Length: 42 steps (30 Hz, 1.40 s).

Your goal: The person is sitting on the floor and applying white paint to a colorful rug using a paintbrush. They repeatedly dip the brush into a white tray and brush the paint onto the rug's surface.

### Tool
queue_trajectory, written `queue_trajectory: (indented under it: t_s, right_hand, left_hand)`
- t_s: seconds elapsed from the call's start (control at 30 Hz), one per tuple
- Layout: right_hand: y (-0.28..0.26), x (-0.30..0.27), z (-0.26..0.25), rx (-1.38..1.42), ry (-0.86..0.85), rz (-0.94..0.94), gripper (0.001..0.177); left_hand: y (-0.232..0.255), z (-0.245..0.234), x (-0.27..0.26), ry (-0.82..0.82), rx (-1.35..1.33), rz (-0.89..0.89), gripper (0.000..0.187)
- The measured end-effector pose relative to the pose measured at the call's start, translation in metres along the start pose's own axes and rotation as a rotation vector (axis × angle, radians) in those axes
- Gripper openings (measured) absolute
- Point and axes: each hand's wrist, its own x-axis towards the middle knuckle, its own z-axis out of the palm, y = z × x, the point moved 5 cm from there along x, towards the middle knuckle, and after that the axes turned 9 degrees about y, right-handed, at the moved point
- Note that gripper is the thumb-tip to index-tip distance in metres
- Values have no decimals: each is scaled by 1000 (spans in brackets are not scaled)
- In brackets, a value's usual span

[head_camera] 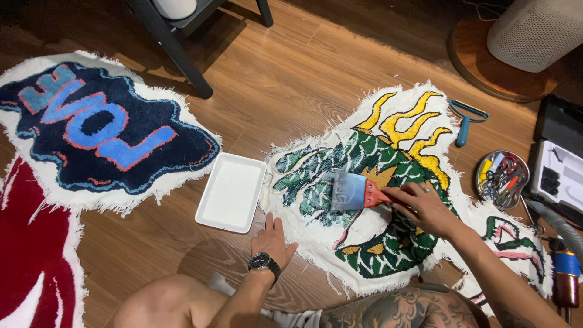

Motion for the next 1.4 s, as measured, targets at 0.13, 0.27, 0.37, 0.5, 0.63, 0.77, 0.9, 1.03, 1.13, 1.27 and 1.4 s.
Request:
queue_trajectory:
  t_s: [0.13,0.27,0.37,0.5,0.63,0.77,0.9,1.03,1.13,1.27,1.4]
  right_hand:
    - [-52,35,-9,-2,-32,-298,52]
    - [-108,67,-26,-31,-92,-547,36]
    - [-126,85,-21,-130,-317,-520,39]
    - [-123,106,-31,-210,-395,-495,39]
    - [-101,126,-50,-280,-387,-372,43]
    - [-108,135,-66,-164,-383,-294,42]
    - [-134,136,-35,-97,-356,-464,36]
    - [-119,142,-25,-202,-431,-375,38]
    - [-104,146,-46,-221,-416,-240,36]
    - [-93,151,-51,-129,-349,-182,30]
    - [-129,152,-36,-102,-415,-303,38]
  left_hand:
    - [-2,-3,0,14,-98,-10,81]
    - [-1,-2,0,71,-29,17,73]
    - [0,-6,1,-39,-61,-32,81]
    - [-2,-4,3,47,-53,-18,78]
    - [-2,-2,5,-4,-61,-37,82]
    - [-2,-2,4,4,-55,-32,81]
    - [-1,-6,3,9,-76,-35,81]
    - [0,-10,1,2,-57,-32,79]
    - [1,-10,1,8,-43,-30,80]
    - [1,-11,2,20,-66,-25,78]
    - [1,-10,2,26,-93,-23,78]
